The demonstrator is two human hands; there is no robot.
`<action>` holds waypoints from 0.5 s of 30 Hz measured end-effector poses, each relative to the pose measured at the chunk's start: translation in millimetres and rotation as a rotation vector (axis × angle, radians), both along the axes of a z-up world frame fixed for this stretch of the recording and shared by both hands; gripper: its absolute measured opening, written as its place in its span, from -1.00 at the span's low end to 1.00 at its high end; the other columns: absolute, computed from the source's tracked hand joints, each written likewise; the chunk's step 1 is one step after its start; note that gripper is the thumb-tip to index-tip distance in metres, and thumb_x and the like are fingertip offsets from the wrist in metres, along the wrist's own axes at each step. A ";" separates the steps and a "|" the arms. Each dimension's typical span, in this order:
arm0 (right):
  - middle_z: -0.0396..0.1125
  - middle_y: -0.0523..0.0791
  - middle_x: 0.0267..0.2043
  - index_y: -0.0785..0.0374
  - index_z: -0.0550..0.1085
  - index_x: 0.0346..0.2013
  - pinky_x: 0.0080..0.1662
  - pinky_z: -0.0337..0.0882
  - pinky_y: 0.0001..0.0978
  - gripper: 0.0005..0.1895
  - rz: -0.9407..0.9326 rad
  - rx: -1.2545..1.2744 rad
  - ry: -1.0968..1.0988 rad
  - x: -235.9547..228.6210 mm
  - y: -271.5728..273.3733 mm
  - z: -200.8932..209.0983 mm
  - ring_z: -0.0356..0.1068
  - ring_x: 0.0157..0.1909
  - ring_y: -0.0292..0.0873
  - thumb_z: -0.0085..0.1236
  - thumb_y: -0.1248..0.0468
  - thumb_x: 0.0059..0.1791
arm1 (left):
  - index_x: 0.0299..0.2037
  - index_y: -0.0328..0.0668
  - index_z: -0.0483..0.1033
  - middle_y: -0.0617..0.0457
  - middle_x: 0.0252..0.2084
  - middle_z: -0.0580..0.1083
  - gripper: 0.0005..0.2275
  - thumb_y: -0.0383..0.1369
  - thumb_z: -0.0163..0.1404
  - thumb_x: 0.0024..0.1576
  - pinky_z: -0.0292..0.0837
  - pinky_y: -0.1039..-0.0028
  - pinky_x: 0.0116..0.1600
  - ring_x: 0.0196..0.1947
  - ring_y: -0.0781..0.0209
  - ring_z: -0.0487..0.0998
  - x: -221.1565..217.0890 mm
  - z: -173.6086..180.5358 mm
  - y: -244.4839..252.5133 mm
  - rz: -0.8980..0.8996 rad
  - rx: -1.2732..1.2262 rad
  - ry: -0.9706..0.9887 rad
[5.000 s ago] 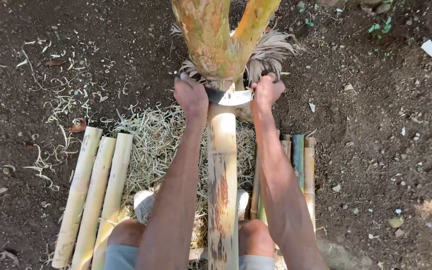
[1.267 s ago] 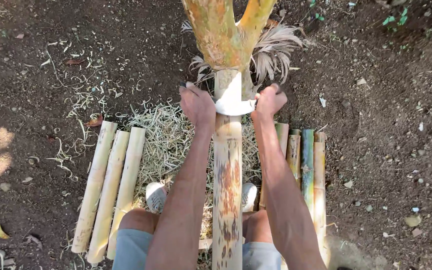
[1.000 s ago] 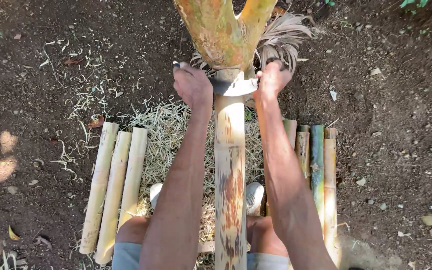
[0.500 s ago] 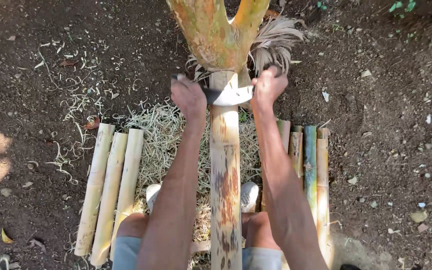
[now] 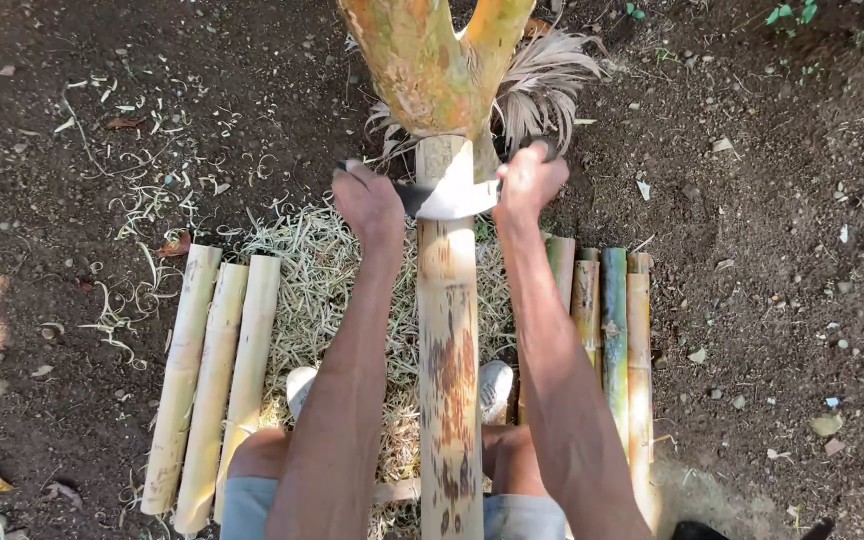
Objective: Scraping the surface of a wood or bamboo pole using a curved blade.
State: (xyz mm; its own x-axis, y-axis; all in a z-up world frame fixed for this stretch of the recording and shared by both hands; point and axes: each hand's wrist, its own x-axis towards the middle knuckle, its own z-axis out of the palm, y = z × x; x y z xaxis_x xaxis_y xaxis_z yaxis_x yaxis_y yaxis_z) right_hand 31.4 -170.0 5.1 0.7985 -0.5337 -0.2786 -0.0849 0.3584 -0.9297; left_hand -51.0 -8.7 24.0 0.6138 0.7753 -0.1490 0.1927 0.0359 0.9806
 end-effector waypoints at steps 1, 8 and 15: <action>0.22 -0.13 -0.49 0.44 0.33 -0.29 -0.64 0.20 -0.30 -0.84 -0.003 0.000 0.004 12.3 1.2 -3.8 0.17 -0.66 -0.23 -0.14 0.34 0.01 | -0.37 -0.38 0.34 -0.11 -0.47 0.42 -0.71 -0.31 -0.30 0.31 0.41 0.10 -0.35 -0.53 0.02 0.46 7.7 5.5 2.3 -0.003 0.000 0.004; 0.21 -0.11 -0.57 0.44 0.30 -0.46 -0.64 0.26 -0.33 -0.77 -0.010 -0.116 -0.108 85.7 9.0 -20.5 0.18 -0.70 -0.22 -0.06 0.29 -0.01 | -0.39 -0.45 0.35 -0.16 -0.47 0.44 -0.69 -0.34 -0.29 0.31 0.38 0.12 -0.33 -0.50 0.04 0.46 65.9 -10.8 15.3 -0.011 0.084 -0.043; 0.18 -0.11 -0.56 0.44 0.29 -0.46 -0.63 0.28 -0.32 -0.78 -0.001 -0.167 -0.235 87.2 -4.7 -59.8 0.17 -0.68 -0.21 -0.02 0.32 -0.02 | -0.36 -0.49 0.41 -0.30 -0.38 0.52 -0.64 -0.28 -0.28 0.31 0.35 0.04 -0.18 -0.39 -0.16 0.56 57.9 -5.7 17.1 -0.005 0.111 0.002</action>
State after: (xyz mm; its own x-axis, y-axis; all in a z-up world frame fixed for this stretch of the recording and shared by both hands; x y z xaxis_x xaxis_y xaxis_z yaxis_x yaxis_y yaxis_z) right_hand 118.7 -174.8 -54.7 0.8303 -0.5572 0.0057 0.1398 0.1984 -0.9701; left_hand 6.9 8.4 18.3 0.6173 0.7841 -0.0637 0.1948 -0.0739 0.9781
